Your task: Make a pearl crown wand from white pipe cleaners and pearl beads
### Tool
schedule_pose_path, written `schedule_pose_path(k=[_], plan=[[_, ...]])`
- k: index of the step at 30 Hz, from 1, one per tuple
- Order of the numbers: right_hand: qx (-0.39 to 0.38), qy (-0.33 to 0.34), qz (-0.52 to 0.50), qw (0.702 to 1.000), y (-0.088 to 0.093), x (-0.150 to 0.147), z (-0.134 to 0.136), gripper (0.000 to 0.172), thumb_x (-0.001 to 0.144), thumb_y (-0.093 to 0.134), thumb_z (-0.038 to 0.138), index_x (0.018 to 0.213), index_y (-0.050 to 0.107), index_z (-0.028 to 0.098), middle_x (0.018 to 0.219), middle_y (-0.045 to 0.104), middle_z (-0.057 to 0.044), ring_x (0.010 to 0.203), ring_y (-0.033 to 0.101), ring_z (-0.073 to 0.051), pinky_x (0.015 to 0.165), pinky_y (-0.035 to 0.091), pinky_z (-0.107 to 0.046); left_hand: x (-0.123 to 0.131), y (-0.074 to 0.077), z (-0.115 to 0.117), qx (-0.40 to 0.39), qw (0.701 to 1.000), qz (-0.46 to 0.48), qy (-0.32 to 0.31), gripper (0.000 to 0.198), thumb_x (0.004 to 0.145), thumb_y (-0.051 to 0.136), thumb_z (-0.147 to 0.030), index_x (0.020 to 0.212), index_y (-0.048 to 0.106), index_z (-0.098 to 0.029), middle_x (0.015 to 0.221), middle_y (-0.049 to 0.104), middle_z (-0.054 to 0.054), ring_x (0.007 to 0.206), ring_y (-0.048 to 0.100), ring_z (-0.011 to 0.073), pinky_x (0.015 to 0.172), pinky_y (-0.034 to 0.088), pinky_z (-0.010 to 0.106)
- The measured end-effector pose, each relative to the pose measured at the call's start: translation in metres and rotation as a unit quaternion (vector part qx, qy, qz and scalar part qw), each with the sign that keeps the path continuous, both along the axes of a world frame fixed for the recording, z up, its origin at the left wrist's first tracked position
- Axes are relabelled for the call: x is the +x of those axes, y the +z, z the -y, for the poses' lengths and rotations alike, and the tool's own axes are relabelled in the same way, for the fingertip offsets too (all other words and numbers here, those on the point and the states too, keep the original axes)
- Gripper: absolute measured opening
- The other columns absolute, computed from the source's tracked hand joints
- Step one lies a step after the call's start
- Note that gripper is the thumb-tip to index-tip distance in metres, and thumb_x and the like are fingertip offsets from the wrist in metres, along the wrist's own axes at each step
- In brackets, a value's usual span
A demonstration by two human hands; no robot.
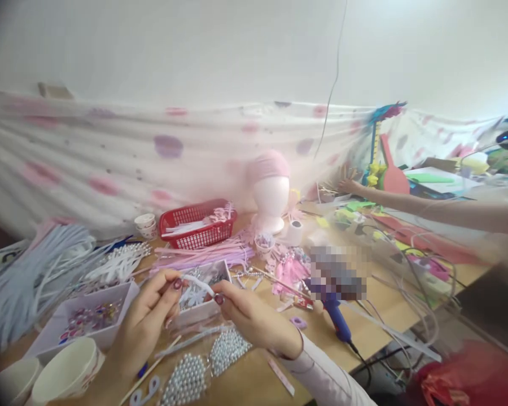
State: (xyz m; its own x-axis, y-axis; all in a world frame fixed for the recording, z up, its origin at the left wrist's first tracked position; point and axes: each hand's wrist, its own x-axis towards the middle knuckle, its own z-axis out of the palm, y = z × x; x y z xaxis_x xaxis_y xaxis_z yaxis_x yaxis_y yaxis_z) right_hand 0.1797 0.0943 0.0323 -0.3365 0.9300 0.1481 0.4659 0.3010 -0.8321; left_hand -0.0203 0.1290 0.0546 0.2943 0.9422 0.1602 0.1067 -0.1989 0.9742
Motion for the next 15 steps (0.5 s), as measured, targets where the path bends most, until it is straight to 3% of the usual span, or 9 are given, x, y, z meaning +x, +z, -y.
schedule_pose_path(k=[5,9,12,15], plan=[[0.098,-0.025,0.108,0.989,0.043,0.011,-0.036,0.013,0.097,0.045,0.017,0.091,0.057,0.019,0.069,0.050,0.004,0.062,0.042,-0.012,0.059,0.032,-0.025,0.021,0.033,-0.041,0.145,0.984,-0.087,0.055,0.019,0.092,0.049,-0.039,0.086,0.057,-0.022,0.063,0.053,-0.004,0.054,0.048,0.0140,0.051,0.037,0.023],[0.154,-0.062,0.204,0.965,0.058,0.014,-0.058,0.020,0.090,0.046,0.005,0.080,0.057,0.018,0.068,0.055,0.001,0.060,0.043,-0.013,0.057,0.030,-0.026,0.038,0.037,-0.072,0.219,0.962,-0.132,0.094,0.022,0.093,0.046,-0.038,0.091,0.060,-0.021,0.074,0.067,0.001,0.066,0.063,0.0194,0.059,0.047,0.026],[0.158,-0.104,0.138,0.972,0.061,0.015,-0.068,0.017,0.091,0.048,0.009,0.100,0.060,0.019,0.082,0.065,-0.003,0.071,0.055,-0.016,0.065,0.039,-0.026,0.046,0.032,-0.090,0.230,0.960,-0.144,0.070,0.024,0.094,0.045,-0.038,0.090,0.061,-0.022,0.079,0.071,0.002,0.071,0.067,0.0203,0.062,0.050,0.026],[0.126,-0.121,0.032,0.984,0.063,0.016,-0.077,0.028,0.093,0.048,0.014,0.120,0.052,0.020,0.083,0.067,-0.001,0.073,0.060,-0.016,0.068,0.043,-0.025,0.050,0.024,-0.101,0.232,0.959,-0.152,0.057,0.023,0.094,0.044,-0.036,0.091,0.062,-0.022,0.080,0.070,0.002,0.075,0.068,0.0205,0.065,0.051,0.026]])
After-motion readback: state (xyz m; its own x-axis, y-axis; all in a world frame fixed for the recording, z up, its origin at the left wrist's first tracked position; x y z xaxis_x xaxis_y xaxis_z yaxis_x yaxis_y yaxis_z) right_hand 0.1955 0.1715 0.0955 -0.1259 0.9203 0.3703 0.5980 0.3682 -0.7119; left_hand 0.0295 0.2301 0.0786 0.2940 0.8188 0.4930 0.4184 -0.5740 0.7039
